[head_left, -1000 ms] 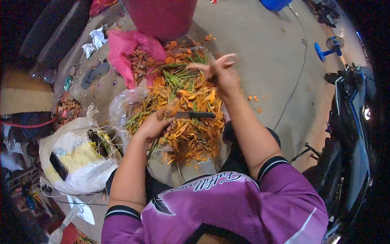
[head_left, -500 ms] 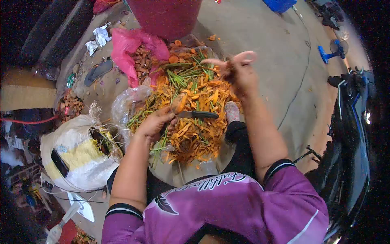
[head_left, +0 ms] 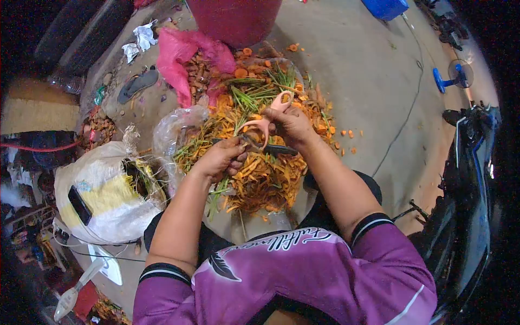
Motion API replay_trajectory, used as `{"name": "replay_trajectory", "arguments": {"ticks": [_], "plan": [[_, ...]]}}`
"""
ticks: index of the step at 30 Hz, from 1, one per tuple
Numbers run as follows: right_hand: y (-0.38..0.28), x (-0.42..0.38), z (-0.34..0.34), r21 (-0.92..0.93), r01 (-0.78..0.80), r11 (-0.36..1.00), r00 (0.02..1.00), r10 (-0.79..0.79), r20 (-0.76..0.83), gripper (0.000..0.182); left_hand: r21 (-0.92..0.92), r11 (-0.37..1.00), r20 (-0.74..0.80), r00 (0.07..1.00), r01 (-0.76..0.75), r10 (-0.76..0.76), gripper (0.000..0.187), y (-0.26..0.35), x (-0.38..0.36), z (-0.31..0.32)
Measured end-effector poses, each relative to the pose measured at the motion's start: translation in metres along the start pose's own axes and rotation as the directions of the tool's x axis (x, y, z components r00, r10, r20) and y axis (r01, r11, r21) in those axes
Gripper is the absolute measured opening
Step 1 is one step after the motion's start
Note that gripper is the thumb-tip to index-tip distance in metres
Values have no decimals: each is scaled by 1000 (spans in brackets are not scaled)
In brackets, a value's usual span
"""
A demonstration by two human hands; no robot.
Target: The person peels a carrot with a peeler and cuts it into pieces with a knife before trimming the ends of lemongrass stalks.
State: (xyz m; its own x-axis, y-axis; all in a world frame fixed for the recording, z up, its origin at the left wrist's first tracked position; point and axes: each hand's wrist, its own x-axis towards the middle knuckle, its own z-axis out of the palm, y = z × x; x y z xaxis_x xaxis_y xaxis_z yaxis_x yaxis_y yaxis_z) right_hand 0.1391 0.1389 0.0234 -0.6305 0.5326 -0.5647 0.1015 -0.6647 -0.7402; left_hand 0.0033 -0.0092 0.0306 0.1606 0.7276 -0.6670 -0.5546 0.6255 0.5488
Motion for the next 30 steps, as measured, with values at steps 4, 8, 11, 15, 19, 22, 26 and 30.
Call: {"name": "replay_trajectory", "arguments": {"ticks": [4, 8, 11, 15, 19, 22, 26, 30], "plan": [[11, 20, -16, -50, -56, 997, 998, 56, -12, 22, -10, 999, 34, 999, 43, -42, 8, -4, 3, -3], [5, 28, -22, 22, -9, 1000, 993, 12, -118, 21, -86, 993, 123, 990, 83, -72, 12, -5, 1, -12], [-5, 43, -58, 17, 166, 986, 956, -157, -246, 14, -129, 989, 118, 991, 71, -56, 15, -6, -6, -22], [-18, 18, -17, -6, 336, 942, 924, -330, -191, 15, -64, 995, -11, 997, 70, -71, 8, 1, -14, -21], [11, 10, 8, -31, 97, 995, 995, -96, 36, 19, -168, 979, 23, 994, 112, -110, 10, -5, -9, -24], [13, 18, 0, -13, 44, 999, 998, -44, -36, 18, -67, 996, -3, 999, 53, -53, 8, -3, -11, -20], [-4, 26, -23, 7, 187, 982, 968, -184, -169, 14, 308, 951, -114, 991, -28, 66, 12, -11, -4, -30], [15, 24, -2, -224, 226, 948, 974, -225, 29, 20, 763, 646, -251, 931, 21, 265, 20, -3, -7, -11]]}}
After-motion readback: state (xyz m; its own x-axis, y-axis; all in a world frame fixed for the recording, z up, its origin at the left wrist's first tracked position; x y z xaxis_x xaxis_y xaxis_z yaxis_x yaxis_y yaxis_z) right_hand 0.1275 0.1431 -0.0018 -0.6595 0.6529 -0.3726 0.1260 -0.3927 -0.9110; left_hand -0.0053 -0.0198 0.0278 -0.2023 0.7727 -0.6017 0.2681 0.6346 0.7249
